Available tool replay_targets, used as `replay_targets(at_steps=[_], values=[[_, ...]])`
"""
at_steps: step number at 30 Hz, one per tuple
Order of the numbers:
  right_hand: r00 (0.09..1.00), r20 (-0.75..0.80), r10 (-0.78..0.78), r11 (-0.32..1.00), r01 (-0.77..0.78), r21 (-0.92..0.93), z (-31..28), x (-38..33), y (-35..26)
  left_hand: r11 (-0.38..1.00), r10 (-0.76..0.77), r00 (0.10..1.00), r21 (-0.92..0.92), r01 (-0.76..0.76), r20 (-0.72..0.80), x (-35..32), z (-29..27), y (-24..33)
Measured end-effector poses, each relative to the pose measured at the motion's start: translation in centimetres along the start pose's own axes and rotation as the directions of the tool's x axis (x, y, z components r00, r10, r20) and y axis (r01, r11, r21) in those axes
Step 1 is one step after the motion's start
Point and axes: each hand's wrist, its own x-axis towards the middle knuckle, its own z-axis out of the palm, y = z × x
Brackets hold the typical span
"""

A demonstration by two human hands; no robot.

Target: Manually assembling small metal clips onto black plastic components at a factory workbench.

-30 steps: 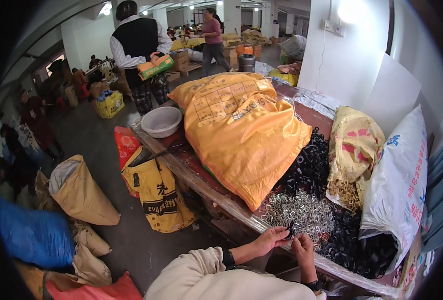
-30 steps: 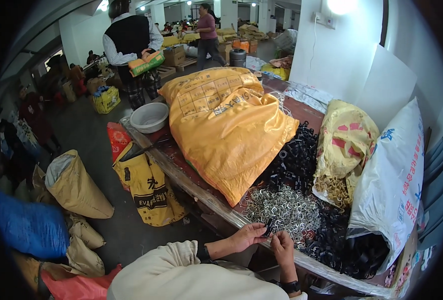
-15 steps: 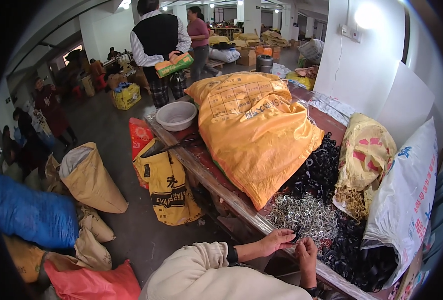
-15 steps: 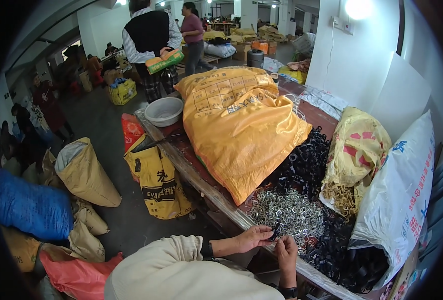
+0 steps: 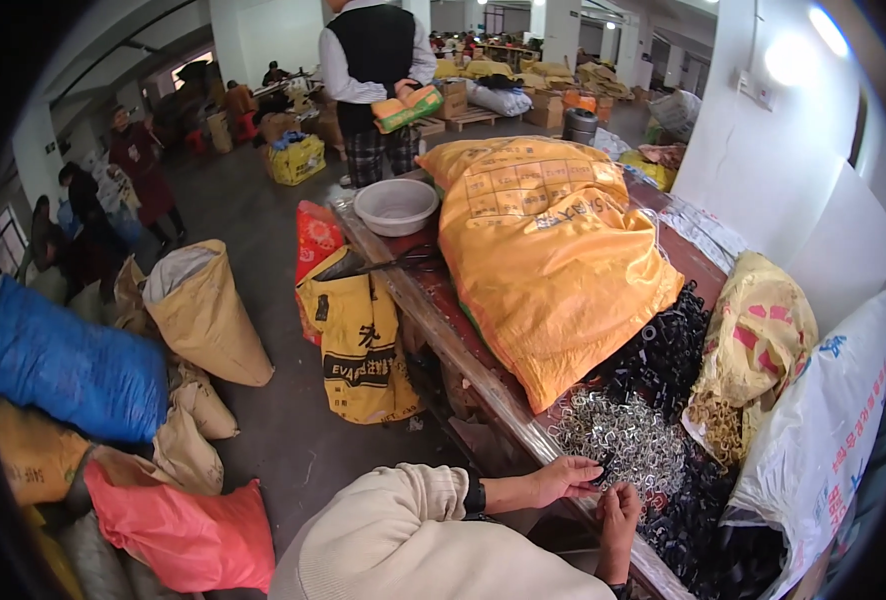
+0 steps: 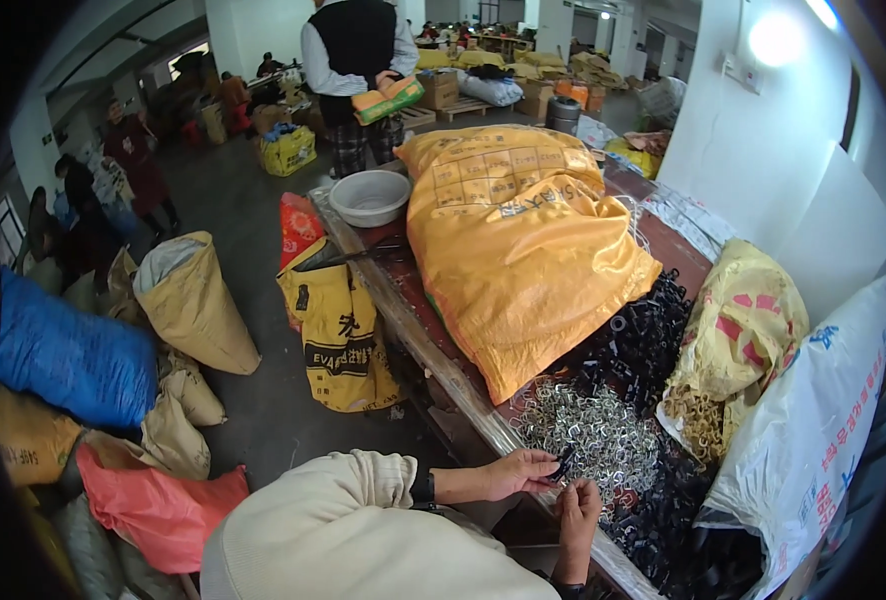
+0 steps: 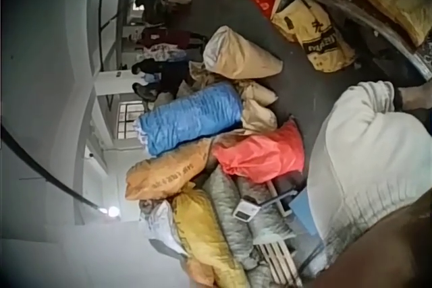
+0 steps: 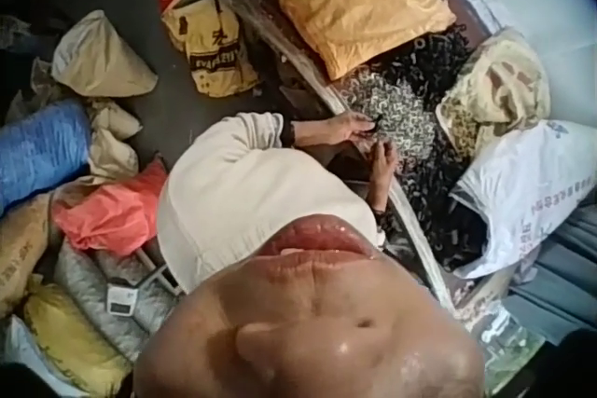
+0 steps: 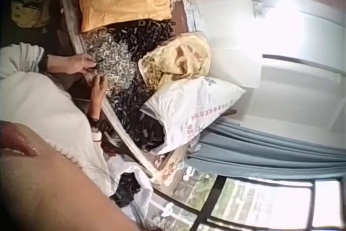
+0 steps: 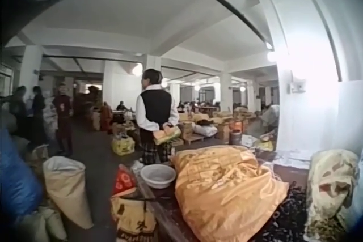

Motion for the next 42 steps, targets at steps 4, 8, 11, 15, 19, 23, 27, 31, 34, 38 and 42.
replay_targets(at_steps=[4, 8, 11, 15, 19, 23, 27, 31, 34, 38, 42], values=[[0.999, -0.039, -0.033, 0.999, 0.032, -0.02, 0.0, -0.1, 0.1, 1.0, -0.013, 0.999, -0.004, 0.013, -0.049, -0.5, -0.1, 0.3], [0.993, -0.063, -0.104, 0.993, 0.1, -0.07, 1.0, -0.1, -0.4, 1.0, -0.024, 0.999, 0.007, 0.024, -0.028, -1.3, -0.7, 0.4], [0.983, -0.078, -0.169, 0.979, 0.158, -0.125, 1.7, 0.0, -0.6, 0.999, -0.054, 0.999, -0.003, 0.054, 0.009, -1.9, -0.7, 0.5], [0.967, -0.005, -0.254, 0.959, 0.251, -0.132, 2.1, 0.5, 0.4, 0.998, -0.048, 0.998, -0.031, 0.049, 0.032, -2.7, -0.7, 1.0], [0.935, 0.031, -0.353, 0.893, 0.347, -0.288, 3.1, 0.8, 0.2, 0.999, -0.047, 0.999, -0.022, 0.047, 0.022, -3.5, -0.8, 1.5], [0.864, 0.093, -0.494, 0.703, 0.46, -0.542, 4.1, 0.8, -1.0, 0.999, -0.038, 0.999, -0.016, 0.038, -0.008, -3.7, -0.7, 1.8], [0.879, 0.085, -0.469, 0.728, 0.439, -0.527, 4.4, 0.7, -1.2, 0.998, -0.062, 0.998, 0.017, 0.061, 0.002, -3.3, -1.0, 1.6], [0.885, 0.089, -0.458, 0.725, 0.429, -0.538, 4.2, 0.6, -1.4, 0.995, -0.09, 0.996, 0.043, 0.09, -0.009, -2.7, -1.3, 1.0], [0.887, 0.1, -0.45, 0.723, 0.428, -0.543, 3.9, 0.6, -1.3, 0.993, -0.109, 0.994, 0.049, 0.11, -0.019, -2.5, -1.3, 0.8], [0.883, 0.115, -0.454, 0.716, 0.439, -0.542, 3.8, 0.5, -1.3, 0.991, -0.119, 0.992, 0.056, 0.122, -0.046, -2.4, -1.3, 0.8], [0.868, 0.128, -0.479, 0.684, 0.461, -0.565, 3.7, 0.7, -1.1, 0.992, -0.112, 0.992, 0.058, 0.115, -0.058, -2.6, -0.8, 1.1]])
